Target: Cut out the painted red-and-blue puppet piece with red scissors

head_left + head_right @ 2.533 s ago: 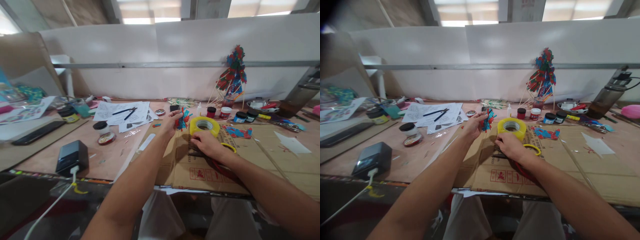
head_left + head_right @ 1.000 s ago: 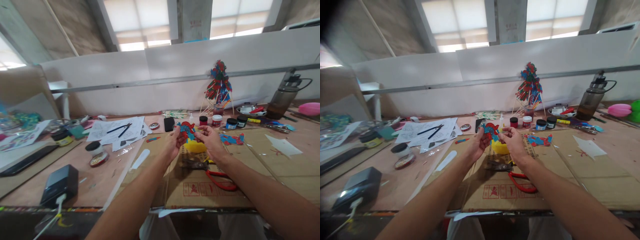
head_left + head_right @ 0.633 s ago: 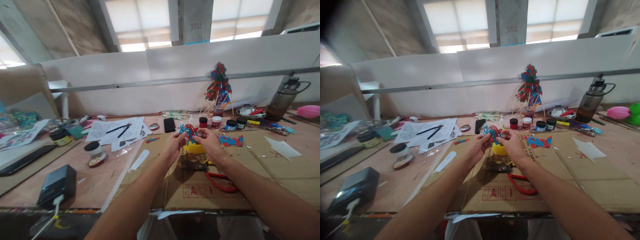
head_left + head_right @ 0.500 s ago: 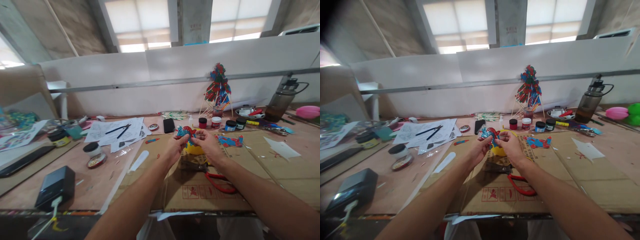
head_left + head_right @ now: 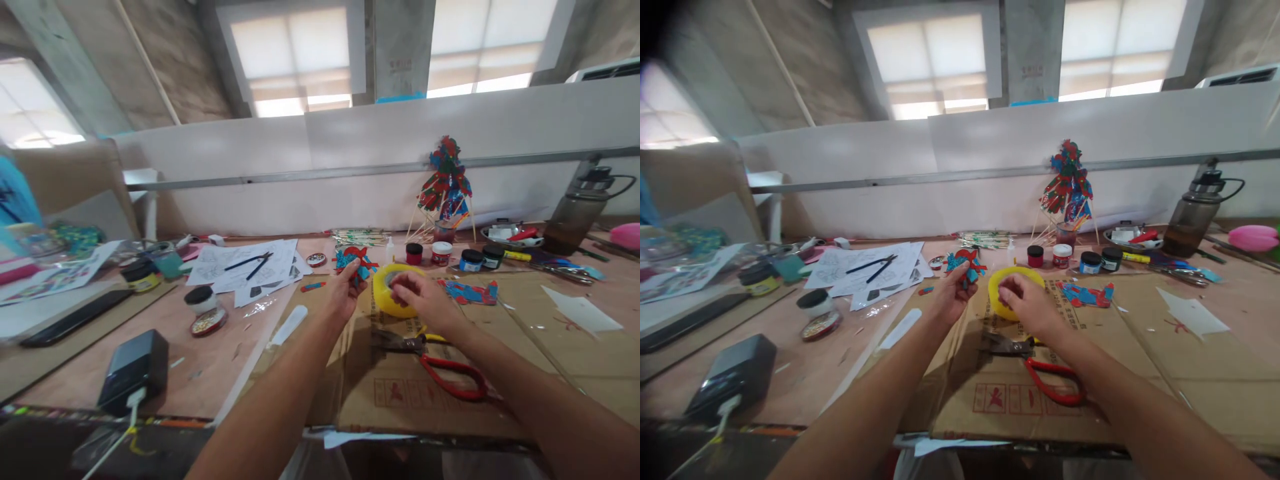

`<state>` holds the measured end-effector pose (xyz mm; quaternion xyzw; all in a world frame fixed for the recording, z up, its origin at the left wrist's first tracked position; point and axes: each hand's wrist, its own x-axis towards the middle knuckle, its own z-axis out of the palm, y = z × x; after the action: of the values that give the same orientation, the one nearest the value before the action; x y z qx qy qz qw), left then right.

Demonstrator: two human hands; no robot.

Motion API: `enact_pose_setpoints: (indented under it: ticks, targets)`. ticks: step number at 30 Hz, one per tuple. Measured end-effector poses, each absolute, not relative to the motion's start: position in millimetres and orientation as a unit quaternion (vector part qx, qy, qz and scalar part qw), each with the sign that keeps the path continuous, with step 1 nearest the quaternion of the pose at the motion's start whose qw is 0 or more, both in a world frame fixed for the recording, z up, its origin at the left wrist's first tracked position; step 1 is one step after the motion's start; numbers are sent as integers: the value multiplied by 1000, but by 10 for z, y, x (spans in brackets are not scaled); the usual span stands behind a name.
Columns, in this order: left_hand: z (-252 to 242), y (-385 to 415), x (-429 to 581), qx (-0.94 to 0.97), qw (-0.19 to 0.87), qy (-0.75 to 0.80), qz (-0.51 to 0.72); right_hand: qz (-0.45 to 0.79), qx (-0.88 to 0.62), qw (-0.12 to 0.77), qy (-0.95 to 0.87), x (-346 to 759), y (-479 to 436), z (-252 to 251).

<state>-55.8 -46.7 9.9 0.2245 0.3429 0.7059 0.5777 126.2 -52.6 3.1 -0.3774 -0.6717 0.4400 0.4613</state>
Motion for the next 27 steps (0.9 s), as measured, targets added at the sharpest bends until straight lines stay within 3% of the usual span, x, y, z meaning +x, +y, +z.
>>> enact_pose_setpoints:
  ticks: [4,8,18,27]
  targets:
    - [108,-455,-604,216,568,340,718,217,-410,299,-834,1565,-859,-113]
    - [125,-452,-626,211,552,333,735,114,-443,197,-867,1929,-1120,-402]
    - [143,-482,-582,228,544,325,739,69,-422,163,-889,2140,-1124,-477]
    - [128,-451,-615,227,549,310,742,128,-379,88,-912,2190,-1021,-337]
